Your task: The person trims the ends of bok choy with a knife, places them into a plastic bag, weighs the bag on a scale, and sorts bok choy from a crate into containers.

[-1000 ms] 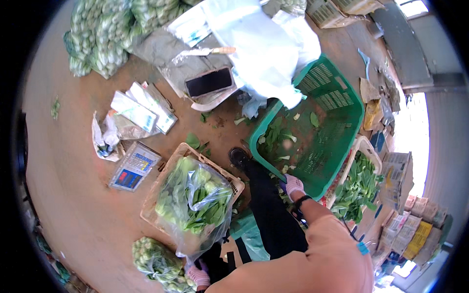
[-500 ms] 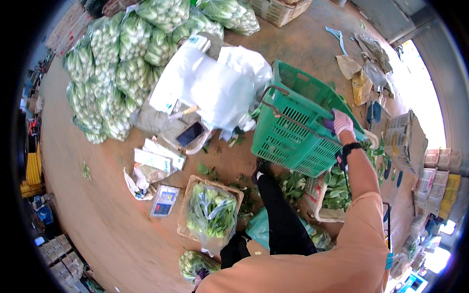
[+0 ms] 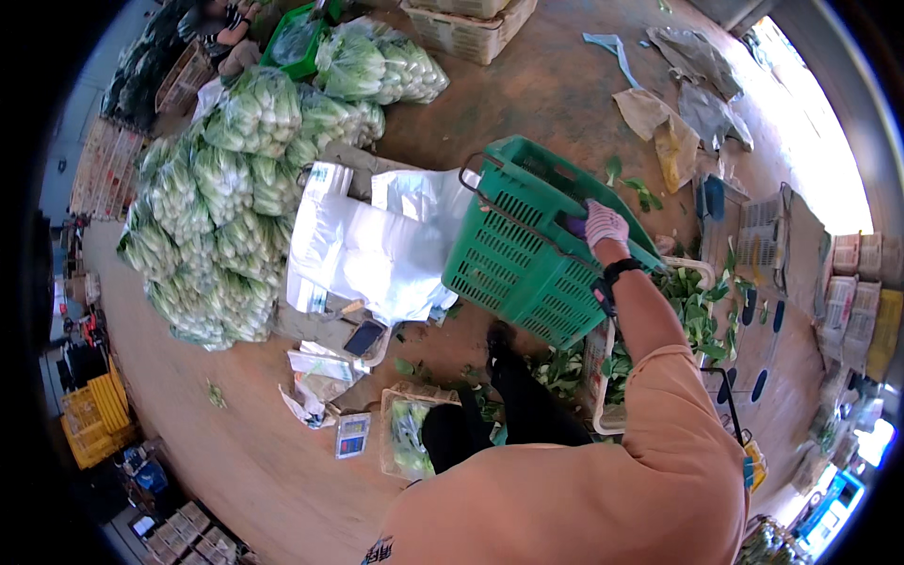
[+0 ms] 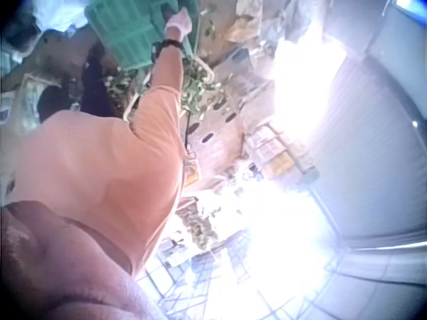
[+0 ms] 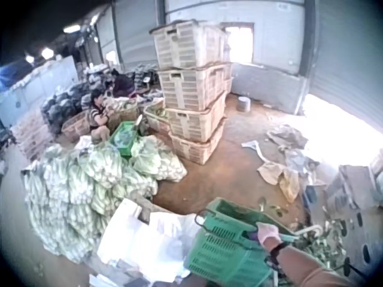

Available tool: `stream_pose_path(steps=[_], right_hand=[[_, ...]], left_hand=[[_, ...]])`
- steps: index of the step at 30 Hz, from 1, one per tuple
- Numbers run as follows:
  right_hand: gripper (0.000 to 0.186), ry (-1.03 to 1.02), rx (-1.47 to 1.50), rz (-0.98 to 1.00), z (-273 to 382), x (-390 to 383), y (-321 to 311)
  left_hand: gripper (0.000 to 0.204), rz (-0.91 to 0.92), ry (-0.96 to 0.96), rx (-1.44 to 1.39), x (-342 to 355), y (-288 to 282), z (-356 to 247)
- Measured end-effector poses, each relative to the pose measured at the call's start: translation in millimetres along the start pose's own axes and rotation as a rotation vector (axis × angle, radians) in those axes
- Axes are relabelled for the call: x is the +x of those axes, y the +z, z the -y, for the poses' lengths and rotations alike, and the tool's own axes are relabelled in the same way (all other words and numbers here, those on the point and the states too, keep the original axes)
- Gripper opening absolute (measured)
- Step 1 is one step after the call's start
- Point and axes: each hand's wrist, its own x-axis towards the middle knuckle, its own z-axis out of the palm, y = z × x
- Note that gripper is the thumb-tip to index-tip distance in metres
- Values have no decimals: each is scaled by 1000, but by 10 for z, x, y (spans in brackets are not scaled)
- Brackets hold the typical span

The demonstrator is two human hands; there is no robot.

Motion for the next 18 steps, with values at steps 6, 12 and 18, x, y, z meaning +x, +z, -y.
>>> stream_pose_path(steps=[6, 12, 18], right_hand=[[51, -17, 254, 36, 182, -69, -422], [29, 50, 266, 60, 37, -79, -352], [23, 17, 468, 96, 51, 240, -618]], left_hand=[[34, 50, 27, 122, 78, 115, -798], [36, 201, 55, 380, 713, 570, -1925], [37, 547, 173, 648, 1651, 1287, -3512]])
